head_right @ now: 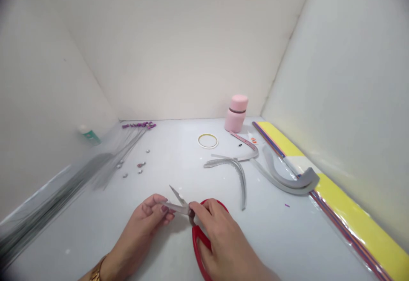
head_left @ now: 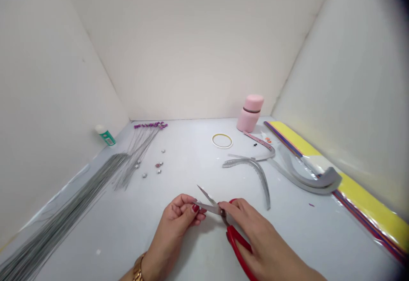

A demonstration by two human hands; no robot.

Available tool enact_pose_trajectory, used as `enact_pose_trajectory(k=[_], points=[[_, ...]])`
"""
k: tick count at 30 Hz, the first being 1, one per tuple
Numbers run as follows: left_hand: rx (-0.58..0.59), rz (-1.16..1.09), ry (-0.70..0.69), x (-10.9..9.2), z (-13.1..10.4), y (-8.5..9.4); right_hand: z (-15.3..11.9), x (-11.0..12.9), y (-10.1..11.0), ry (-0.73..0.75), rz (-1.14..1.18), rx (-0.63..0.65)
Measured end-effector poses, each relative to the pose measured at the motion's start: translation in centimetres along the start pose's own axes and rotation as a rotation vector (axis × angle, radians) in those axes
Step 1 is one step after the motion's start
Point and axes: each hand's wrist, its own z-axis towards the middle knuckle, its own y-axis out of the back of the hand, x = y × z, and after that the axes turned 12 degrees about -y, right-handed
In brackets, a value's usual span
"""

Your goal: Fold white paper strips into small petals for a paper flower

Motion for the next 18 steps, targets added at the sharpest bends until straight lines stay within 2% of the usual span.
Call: enact_pose_trajectory(k=[18], points=[[0.097, -0.017, -0.05, 0.29, -0.16, -0.15, -0.13, 0.57, -0.62, 0.008, -0.006, 0.049]])
